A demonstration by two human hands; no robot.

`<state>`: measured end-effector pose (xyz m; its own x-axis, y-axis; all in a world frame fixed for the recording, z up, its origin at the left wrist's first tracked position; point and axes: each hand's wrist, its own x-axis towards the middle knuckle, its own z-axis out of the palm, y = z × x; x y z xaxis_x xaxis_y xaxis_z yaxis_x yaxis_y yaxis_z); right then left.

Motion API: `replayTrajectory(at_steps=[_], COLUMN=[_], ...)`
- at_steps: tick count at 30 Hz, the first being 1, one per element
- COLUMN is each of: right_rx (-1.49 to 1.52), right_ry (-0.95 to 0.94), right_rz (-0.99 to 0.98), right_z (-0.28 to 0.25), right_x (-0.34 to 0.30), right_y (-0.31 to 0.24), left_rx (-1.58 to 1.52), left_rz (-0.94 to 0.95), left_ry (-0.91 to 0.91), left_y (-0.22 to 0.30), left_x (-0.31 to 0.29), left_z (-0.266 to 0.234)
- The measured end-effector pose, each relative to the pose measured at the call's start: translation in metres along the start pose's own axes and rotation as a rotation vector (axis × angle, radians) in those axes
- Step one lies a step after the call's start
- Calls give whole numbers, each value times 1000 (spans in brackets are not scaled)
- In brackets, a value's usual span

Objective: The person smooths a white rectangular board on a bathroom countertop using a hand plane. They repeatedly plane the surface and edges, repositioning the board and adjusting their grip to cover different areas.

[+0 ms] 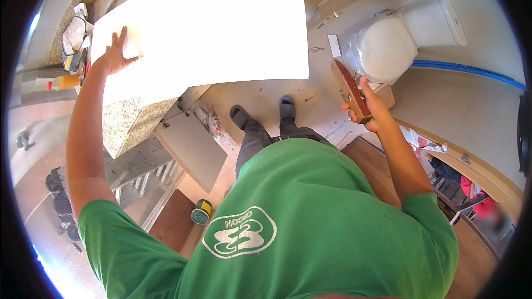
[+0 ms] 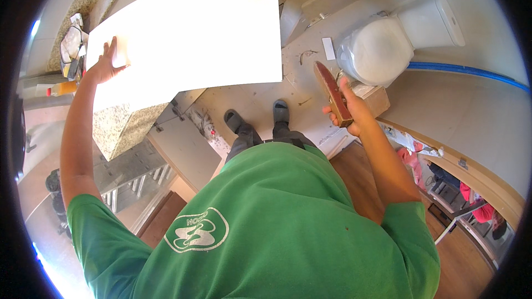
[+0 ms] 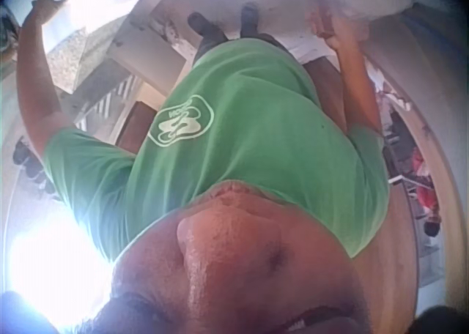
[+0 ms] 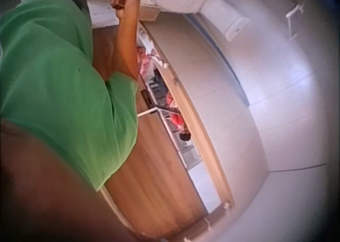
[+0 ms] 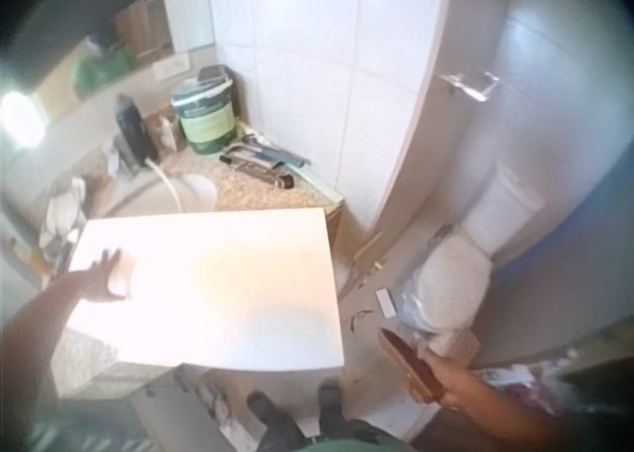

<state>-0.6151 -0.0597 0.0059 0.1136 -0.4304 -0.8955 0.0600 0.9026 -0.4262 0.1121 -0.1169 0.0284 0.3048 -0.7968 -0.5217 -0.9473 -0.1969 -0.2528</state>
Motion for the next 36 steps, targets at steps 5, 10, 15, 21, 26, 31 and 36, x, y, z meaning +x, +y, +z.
replayTrajectory(at_steps=[5, 10, 15, 21, 26, 31, 36], right_rx=[-57, -374, -440, -509, -607, -735, -851], right_ry=[-66, 163, 145, 94, 162, 254, 262], right_rz=[-53, -306, -434, -450, -600, -621, -594], right_z=[-9, -9, -15, -27, -29, -20, -5], right_x=[5, 9, 18, 32, 35, 18, -9], right_y=[11, 16, 19, 30, 39, 33, 20], left_rx=[4, -11, -19, -38, -53, -127, -164], left_rz=[120, 92, 86, 41, 38, 69, 176], left_ry=[123, 60, 46, 7, 28, 96, 298], left_y=[-19, -24, -20, -17, -19, -21, 19], left_x=[16, 22, 19, 16, 17, 15, -19], left_z=[18, 20, 15, 13, 13, 11, -15])
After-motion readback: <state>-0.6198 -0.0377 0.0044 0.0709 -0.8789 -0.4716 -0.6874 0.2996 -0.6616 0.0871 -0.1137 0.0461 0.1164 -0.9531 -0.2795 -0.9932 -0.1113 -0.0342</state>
